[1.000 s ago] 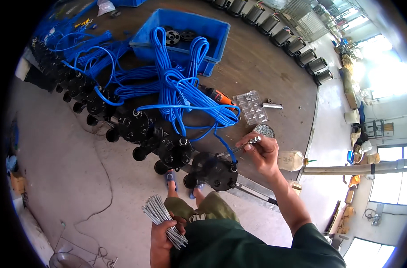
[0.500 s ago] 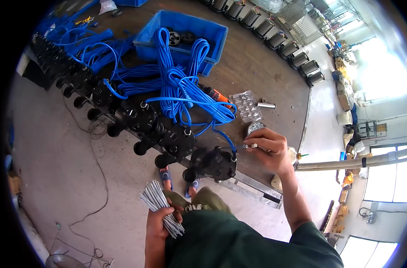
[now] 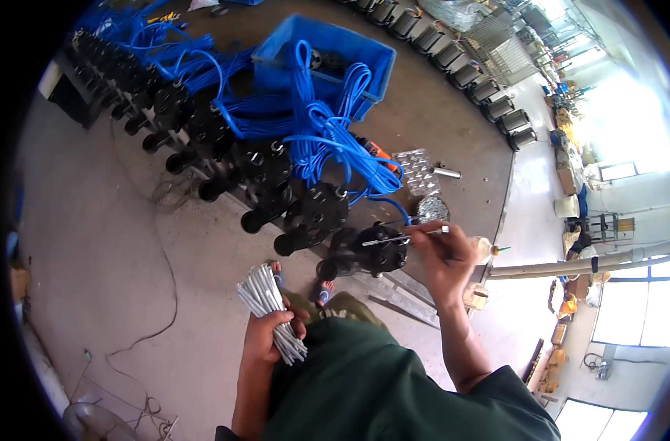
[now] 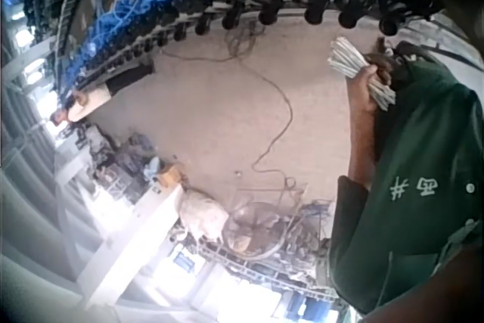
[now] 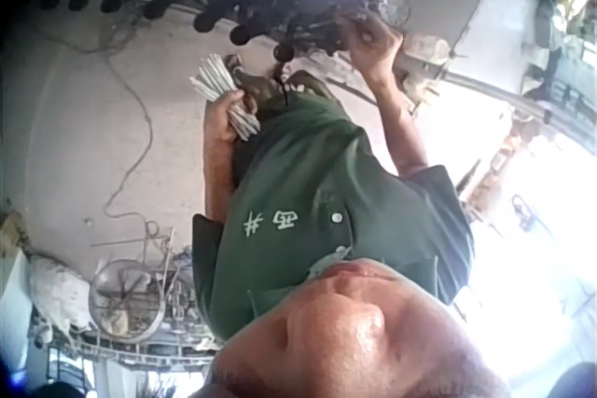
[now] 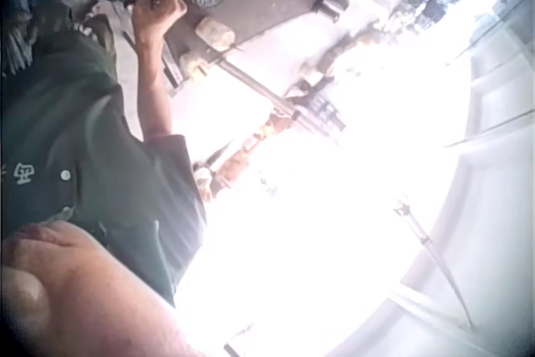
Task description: The person assembles a line of black pump units on a workbench by manually inserting long silver screws into the casing and then tightening them with a pneumatic nut runner.
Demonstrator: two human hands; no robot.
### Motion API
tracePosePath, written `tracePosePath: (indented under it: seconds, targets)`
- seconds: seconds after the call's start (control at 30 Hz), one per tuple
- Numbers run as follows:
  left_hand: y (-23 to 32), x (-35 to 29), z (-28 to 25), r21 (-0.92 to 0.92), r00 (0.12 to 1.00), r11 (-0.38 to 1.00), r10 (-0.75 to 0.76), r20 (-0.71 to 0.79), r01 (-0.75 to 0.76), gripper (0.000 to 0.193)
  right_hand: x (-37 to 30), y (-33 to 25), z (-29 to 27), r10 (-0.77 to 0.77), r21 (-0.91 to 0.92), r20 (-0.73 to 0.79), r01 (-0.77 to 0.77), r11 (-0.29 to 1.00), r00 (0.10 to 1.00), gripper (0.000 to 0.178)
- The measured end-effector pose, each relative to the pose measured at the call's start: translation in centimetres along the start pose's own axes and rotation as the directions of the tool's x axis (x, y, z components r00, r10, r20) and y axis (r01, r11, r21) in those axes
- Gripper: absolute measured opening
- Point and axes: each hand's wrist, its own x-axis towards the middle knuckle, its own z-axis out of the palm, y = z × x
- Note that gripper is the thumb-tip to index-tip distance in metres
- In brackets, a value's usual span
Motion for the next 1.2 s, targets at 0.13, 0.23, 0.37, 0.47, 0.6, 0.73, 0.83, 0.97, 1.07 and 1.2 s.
tracePosePath:
  seconds: [0.13,0.23,0.37,0.47,0.6,0.73,0.83,0.97,1.07,1.2]
  targets:
    - [0.2,0.3,-1.3,-0.009,0.999,1.0,-0.012,0.029,0.012,0.033,-1.2,2.6,3.0,0.01,-0.163,0.126,0.011,0.987,0.992,0.013]
    - [0.5,0.1,-1.6,-0.012,1.0,1.0,-0.018,0.022,0.018,0.033,-1.4,2.7,3.0,-0.003,-0.258,0.16,0.045,0.965,0.987,0.013]
    - [0.9,0.4,-1.8,-0.014,1.0,1.0,-0.028,0.002,0.028,0.034,-1.4,1.9,2.5,-0.062,-0.228,0.103,0.084,0.97,0.993,0.014]
    - [1.0,0.7,-1.9,-0.024,0.999,0.999,-0.034,0.01,0.035,0.034,-1.6,2.6,2.5,-0.006,-0.199,0.125,0.031,0.979,0.992,0.014]
    - [1.3,0.8,-1.5,-0.012,1.0,1.0,-0.019,0.016,0.019,0.033,-0.7,1.7,1.4,-0.113,-0.24,0.331,0.2,0.95,0.937,0.014]
    - [1.2,0.9,-1.3,0.0,1.0,1.0,-0.016,0.021,0.016,0.034,-1.1,1.9,1.5,-0.063,-0.249,0.235,0.123,0.961,0.97,0.018]
    - [1.1,0.9,-0.9,0.016,0.999,1.0,-0.004,0.042,0.003,0.034,-1.5,3.0,1.9,-0.038,-0.301,0.354,0.152,0.941,0.934,0.023]
    - [0.7,0.8,-0.6,0.012,0.999,1.0,0.001,0.042,-0.002,0.035,-1.0,0.9,1.6,-0.121,-0.382,0.323,0.247,0.891,0.938,0.033]
    - [0.2,0.6,-0.6,0.003,1.0,1.0,0.0,0.017,0.0,0.035,0.8,-0.7,-0.5,-0.294,-0.541,0.199,0.355,0.762,0.935,0.035]
    - [-0.5,0.6,-0.1,0.014,1.0,1.0,-0.009,0.01,0.009,0.035,4.3,2.2,-2.1,-0.208,-0.608,0.312,0.363,0.707,0.927,0.018]
